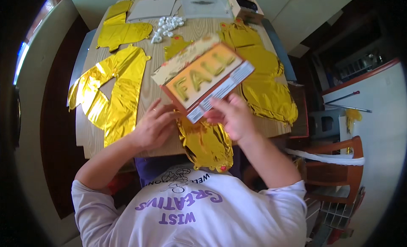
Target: Folding and placing gold letter balloons onto cardboard templates for packaging.
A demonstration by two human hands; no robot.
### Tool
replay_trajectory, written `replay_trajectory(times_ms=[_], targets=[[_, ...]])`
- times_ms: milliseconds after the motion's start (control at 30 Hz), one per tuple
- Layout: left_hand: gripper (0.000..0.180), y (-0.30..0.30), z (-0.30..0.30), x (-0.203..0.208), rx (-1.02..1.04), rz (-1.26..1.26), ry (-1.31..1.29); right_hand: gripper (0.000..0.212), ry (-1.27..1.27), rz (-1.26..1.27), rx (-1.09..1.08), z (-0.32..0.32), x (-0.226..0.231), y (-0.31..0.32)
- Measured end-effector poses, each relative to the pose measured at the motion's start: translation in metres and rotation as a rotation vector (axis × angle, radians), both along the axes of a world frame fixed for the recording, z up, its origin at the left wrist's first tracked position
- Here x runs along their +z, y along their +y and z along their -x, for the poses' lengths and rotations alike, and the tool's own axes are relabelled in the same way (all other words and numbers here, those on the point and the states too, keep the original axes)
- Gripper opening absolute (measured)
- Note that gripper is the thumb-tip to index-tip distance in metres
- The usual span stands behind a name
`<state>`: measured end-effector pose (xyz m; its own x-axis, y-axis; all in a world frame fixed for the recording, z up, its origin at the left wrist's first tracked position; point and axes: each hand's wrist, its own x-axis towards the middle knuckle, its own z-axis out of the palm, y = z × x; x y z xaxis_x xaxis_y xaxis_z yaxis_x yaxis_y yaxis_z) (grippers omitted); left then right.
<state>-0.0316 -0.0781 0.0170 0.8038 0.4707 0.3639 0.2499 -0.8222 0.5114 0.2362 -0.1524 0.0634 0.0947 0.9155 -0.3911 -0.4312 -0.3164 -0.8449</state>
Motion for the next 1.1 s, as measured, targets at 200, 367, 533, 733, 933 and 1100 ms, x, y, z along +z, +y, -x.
replay_trajectory(times_ms=[200, 367, 533, 733, 933, 1100], targets=[[0.024, -0.018, 0.023, 0.016, 0.235, -0.114, -0.106, 0.028, 0.158, 0.220, 0.145, 0.013, -0.015, -0.046], [0.032, -0.036, 0.001, 0.026, 0.261, -0.135, 0.026, 0.041, -0.623, -0.141, 0.411, -0.051, -0.003, -0.077], [0.043, -0.022, -0.007, -0.003, 0.094, -0.088, 0.085, 0.085, -1.559, -0.809, 0.716, -0.042, -0.012, -0.090], [0.041, -0.027, 0.000, 0.003, 0.071, -0.039, 0.173, 0.072, -1.780, -0.952, 0.603, -0.035, -0.056, -0.109], [0.044, -0.034, 0.002, 0.000, 0.152, -0.076, 0.127, 0.072, -1.691, -1.039, 0.316, -0.050, -0.072, -0.109], [0.054, -0.056, 0.003, 0.007, 0.189, -0.037, 0.184, 0.108, -1.675, -0.721, 0.585, -0.060, -0.034, -0.080]])
